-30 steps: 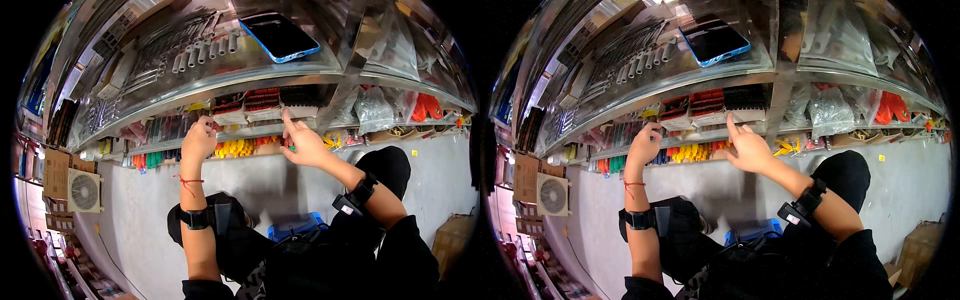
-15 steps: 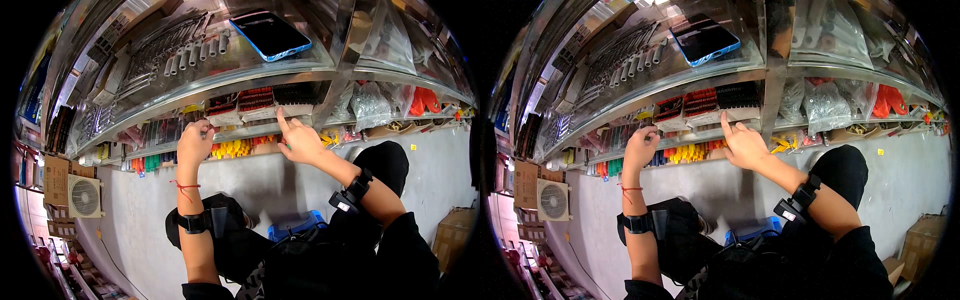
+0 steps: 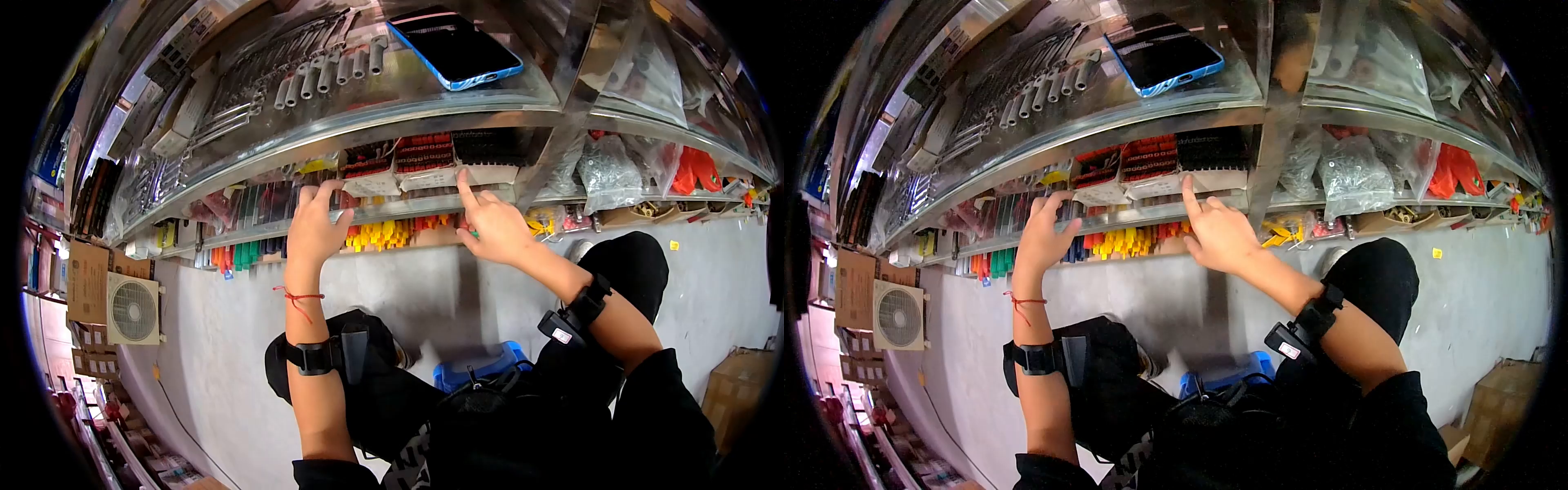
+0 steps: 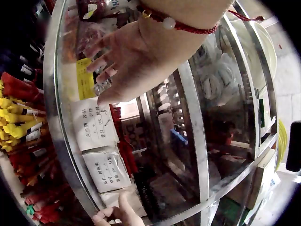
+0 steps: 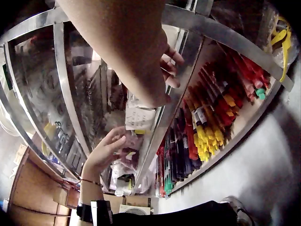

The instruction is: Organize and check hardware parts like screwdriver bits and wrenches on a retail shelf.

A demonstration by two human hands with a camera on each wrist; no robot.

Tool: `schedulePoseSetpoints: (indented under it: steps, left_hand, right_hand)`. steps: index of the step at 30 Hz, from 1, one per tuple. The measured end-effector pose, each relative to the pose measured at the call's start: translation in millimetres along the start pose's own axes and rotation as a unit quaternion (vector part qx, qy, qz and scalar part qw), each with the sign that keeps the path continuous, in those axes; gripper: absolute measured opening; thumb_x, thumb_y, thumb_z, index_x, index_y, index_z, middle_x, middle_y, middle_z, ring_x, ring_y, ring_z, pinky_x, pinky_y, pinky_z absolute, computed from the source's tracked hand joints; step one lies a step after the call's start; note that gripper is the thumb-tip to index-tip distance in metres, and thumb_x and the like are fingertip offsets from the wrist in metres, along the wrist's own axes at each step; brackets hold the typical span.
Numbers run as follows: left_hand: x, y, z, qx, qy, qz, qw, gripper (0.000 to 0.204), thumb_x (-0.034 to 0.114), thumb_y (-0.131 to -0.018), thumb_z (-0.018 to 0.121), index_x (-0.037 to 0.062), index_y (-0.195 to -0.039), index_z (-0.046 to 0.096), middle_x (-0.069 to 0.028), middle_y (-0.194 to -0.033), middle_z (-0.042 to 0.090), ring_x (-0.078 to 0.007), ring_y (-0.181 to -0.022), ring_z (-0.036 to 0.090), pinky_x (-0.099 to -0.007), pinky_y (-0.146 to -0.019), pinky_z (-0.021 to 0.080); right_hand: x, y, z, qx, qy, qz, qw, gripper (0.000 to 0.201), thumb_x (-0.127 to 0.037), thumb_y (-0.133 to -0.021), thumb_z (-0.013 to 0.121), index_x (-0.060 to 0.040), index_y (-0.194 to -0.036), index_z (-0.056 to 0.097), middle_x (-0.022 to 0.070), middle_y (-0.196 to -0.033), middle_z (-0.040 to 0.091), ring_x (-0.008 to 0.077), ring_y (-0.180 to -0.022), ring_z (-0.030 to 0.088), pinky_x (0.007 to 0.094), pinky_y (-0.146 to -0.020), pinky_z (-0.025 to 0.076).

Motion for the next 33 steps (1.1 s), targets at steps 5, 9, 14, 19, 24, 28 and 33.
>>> schedulePoseSetpoints:
  steps: [5,9,14,19,24,28,33]
  left_hand:
    - [6,0,-5,0.010,-0.014,0.018,1.000,0.038,0.009,-0.070,0.064,0.0102,-0.106,0.052,-0.0168,-0.101,0.049,-0.0347,-0.095,0.051,-0.0366,-0.084,0.041]
    - [6,0,-3,0.000,-0.015,0.029,0.999,0.038,0.008,-0.069,0.064,0.0110,-0.105,0.053,-0.0160,-0.101,0.049,-0.0347,-0.097,0.050,-0.0368,-0.086,0.041]
    - [7,-1,0,-0.022,-0.006,0.063,0.998,0.033,0.009,-0.066,0.066,0.0153,-0.097,0.057,-0.0130,-0.099,0.048,-0.0324,-0.096,0.050,-0.0377,-0.082,0.042]
    - [8,3,1,-0.051,0.004,0.048,0.998,0.035,0.010,-0.065,0.066,0.0184,-0.098,0.058,-0.0095,-0.097,0.048,-0.0302,-0.095,0.050,-0.0361,-0.081,0.043]
    - [2,4,6,-0.068,-0.014,0.027,0.997,0.038,0.013,-0.065,0.066,0.0221,-0.101,0.058,-0.0059,-0.099,0.047,-0.0276,-0.097,0.050,-0.0406,-0.077,0.042]
    - [-4,8,14,-0.111,-0.020,0.020,0.993,0.045,0.017,-0.068,0.065,0.0270,-0.110,0.054,-0.0049,-0.104,0.045,-0.0251,-0.099,0.050,-0.0443,-0.077,0.040]
    - [-15,10,35,-0.173,-0.021,0.012,0.985,0.054,0.022,-0.072,0.064,0.0327,-0.122,0.046,-0.0051,-0.107,0.043,-0.0241,-0.099,0.049,-0.0436,-0.078,0.038]
  right_hand:
    - [-3,1,-7,0.040,0.002,-0.029,0.999,0.079,-0.020,-0.072,0.058,0.0104,-0.130,0.014,0.0179,-0.077,0.057,0.0307,-0.081,0.054,0.0376,-0.068,0.049]
    - [-2,1,-8,0.043,-0.006,-0.035,0.998,0.076,-0.020,-0.072,0.058,0.0109,-0.129,0.017,0.0179,-0.077,0.057,0.0301,-0.081,0.054,0.0375,-0.068,0.048]
    - [-2,1,-9,0.033,-0.011,-0.029,0.999,0.077,-0.021,-0.073,0.057,0.0112,-0.129,0.017,0.0179,-0.077,0.057,0.0302,-0.080,0.054,0.0380,-0.068,0.048]
    - [-3,-1,-4,0.036,-0.008,-0.034,0.999,0.078,-0.021,-0.072,0.058,0.0116,-0.130,0.016,0.0185,-0.077,0.057,0.0311,-0.080,0.054,0.0388,-0.069,0.048]
    - [1,-1,-3,0.034,-0.014,-0.040,0.999,0.080,-0.021,-0.072,0.058,0.0120,-0.130,0.014,0.0195,-0.077,0.057,0.0316,-0.081,0.055,0.0384,-0.069,0.048]
    - [-2,-1,-4,0.028,-0.010,-0.032,0.999,0.079,-0.021,-0.072,0.058,0.0121,-0.129,0.015,0.0186,-0.079,0.057,0.0310,-0.082,0.054,0.0381,-0.070,0.048]
    - [-2,-1,-6,0.025,-0.007,-0.031,0.999,0.078,-0.021,-0.072,0.058,0.0119,-0.129,0.015,0.0172,-0.081,0.057,0.0303,-0.085,0.053,0.0383,-0.070,0.048]
Point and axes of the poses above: each hand's wrist, its own y-axis away from the middle knuckle, its own z-axis out of the palm, x = y × z, the point moved 9 cm from there along -y, towards the middle knuckle
